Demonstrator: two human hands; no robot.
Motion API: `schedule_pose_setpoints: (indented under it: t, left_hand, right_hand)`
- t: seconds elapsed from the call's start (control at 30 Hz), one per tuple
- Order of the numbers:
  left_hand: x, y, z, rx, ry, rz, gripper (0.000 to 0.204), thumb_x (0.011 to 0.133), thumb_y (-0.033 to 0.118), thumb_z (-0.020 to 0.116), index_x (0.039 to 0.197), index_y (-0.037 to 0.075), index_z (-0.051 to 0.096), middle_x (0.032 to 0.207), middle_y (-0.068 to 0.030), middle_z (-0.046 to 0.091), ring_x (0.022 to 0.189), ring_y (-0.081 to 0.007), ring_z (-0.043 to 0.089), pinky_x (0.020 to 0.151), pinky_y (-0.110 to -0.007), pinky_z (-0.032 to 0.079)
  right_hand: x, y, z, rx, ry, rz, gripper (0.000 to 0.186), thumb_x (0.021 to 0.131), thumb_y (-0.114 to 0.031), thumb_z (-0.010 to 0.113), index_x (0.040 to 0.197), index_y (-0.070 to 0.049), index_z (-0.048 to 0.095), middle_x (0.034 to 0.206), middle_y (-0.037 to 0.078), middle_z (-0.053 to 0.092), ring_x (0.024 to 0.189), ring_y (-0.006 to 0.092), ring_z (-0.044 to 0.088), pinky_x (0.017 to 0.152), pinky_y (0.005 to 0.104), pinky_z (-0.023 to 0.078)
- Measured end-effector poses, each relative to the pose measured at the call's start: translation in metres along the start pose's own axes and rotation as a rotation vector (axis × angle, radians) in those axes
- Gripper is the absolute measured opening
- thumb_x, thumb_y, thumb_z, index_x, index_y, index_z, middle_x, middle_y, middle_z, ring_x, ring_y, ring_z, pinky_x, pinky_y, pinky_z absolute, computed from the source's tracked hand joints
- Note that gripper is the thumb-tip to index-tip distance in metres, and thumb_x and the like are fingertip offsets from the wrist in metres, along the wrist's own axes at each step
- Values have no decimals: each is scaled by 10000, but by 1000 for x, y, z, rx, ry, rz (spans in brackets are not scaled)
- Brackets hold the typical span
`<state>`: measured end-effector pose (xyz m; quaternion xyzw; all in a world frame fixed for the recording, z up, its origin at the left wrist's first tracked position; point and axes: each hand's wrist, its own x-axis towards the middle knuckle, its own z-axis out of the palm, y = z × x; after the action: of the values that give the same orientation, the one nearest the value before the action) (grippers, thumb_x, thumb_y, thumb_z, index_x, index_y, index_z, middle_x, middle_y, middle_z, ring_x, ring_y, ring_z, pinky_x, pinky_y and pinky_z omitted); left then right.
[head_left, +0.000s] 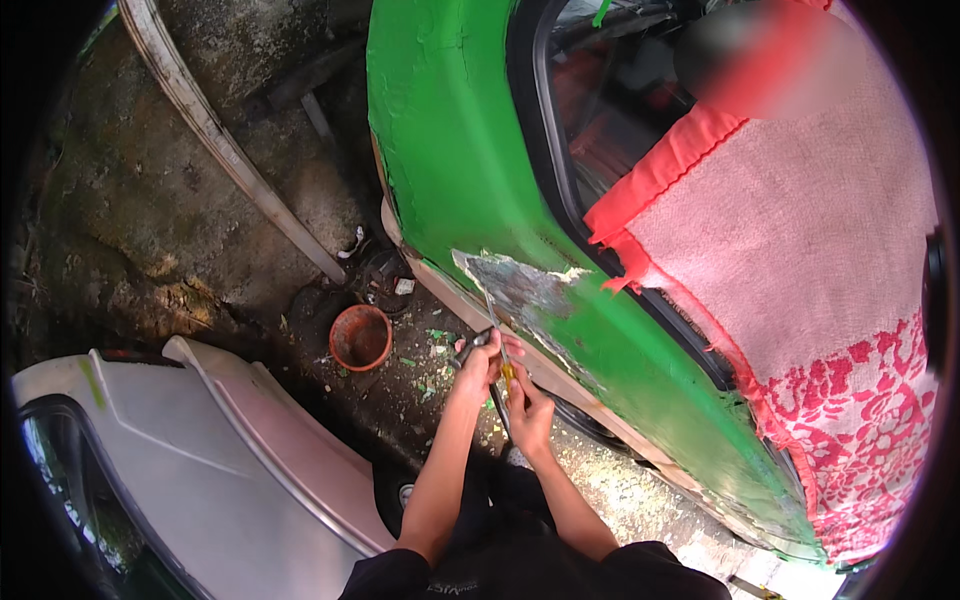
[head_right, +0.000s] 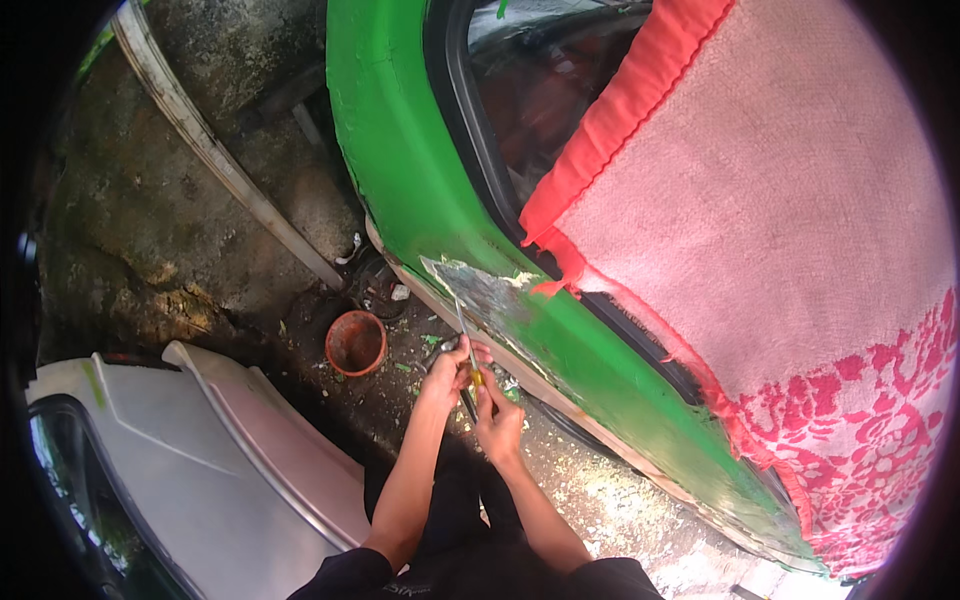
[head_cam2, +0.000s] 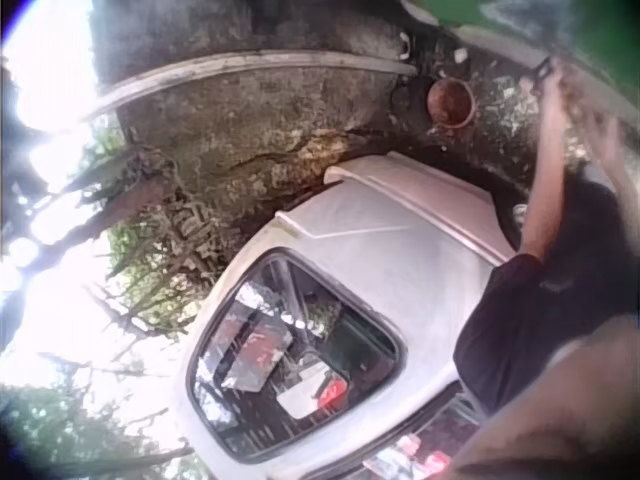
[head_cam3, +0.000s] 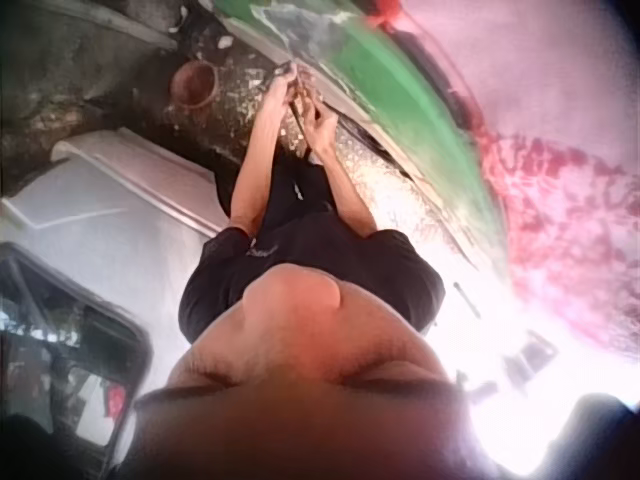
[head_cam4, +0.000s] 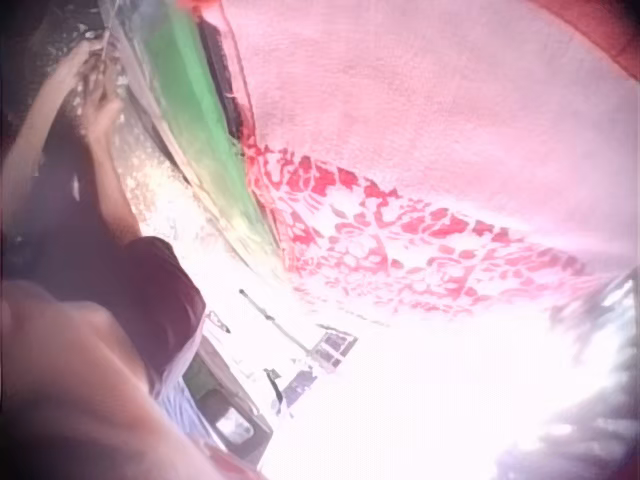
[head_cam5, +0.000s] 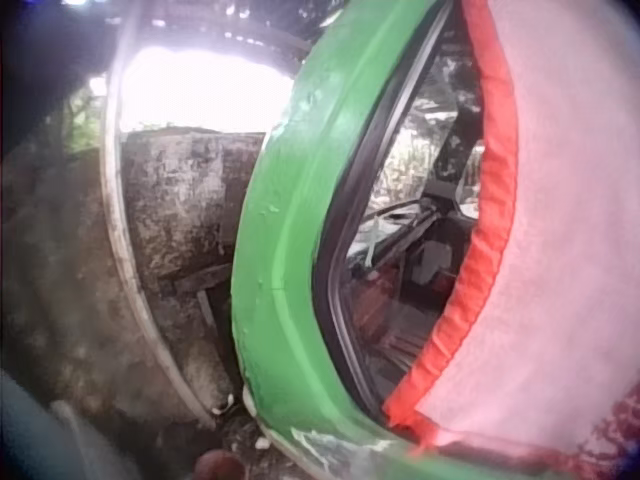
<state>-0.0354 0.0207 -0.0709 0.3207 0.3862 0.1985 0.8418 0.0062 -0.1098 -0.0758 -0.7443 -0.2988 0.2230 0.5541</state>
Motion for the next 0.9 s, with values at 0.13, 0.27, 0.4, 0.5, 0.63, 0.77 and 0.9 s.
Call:
schedule_pose_setpoints:
  t: [0.13, 0.27, 0.4, 0.5, 0.63, 0.77, 0.9]
  left_hand:
    - [8, 15, -7, -133, 25, 95, 422, 1045, 403, 479, 1018, 22, 657, 858, -75, 722, 357, -33, 254, 363, -215, 199]
    - [23, 25, -12, -47, -69, 30, 400, 1051, 383, 469, 990, 40, 667, 860, -53, 729, 380, -23, 294, 360, -217, 197]
    - [4, 16, 7, -40, 33, -31, 436, 1051, 409, 452, 980, 47, 684, 846, -45, 727, 385, -35, 309, 376, -212, 185]
    - [27, 22, -9, -34, -50, 33, 432, 1058, 392, 443, 967, 43, 682, 835, -58, 725, 376, -29, 246, 380, -217, 189]
    - [2, 0, 5, 51, -32, -36, 444, 1069, 392, 425, 956, 47, 680, 808, -77, 733, 370, -34, 266, 361, -227, 193]
    - [29, 13, -12, -76, -77, 5, 460, 1063, 402, 441, 933, 29, 678, 815, -95, 735, 365, -30, 247, 358, -225, 182]
    - [16, 3, -6, 104, -97, 20, 479, 1060, 447, 412, 981, 52, 673, 862, -73, 731, 379, -26, 247, 381, -214, 206]
  right_hand:
    - [29, -22, 7, 17, -128, 27, 350, 994, -83, 565, 1339, -65, 620, 612, 29, 457, 585, 46, 407, 508, 252, 387]
    - [25, -5, 11, 134, -51, 37, 363, 992, -79, 577, 1353, -50, 607, 645, -12, 507, 587, 43, 415, 522, 250, 391]
    - [19, 4, 2, 84, -56, 48, 356, 1004, -105, 570, 1352, -38, 606, 641, -23, 522, 589, 36, 446, 529, 239, 402]
    - [25, -6, 9, 162, -58, 44, 337, 1005, -99, 567, 1330, -32, 626, 651, -36, 501, 574, 43, 404, 509, 251, 372]
    - [9, -10, -3, 146, -34, 52, 341, 1015, -120, 571, 1342, -32, 615, 647, -30, 488, 578, 48, 412, 509, 251, 369]
    - [18, 0, 9, 115, -41, 58, 337, 1019, -129, 564, 1335, -24, 617, 640, -26, 502, 573, 51, 430, 517, 243, 392]
    - [1, 11, -2, 197, -23, 97, 350, 1019, -133, 562, 1352, -33, 603, 637, -33, 497, 575, 51, 425, 510, 248, 383]
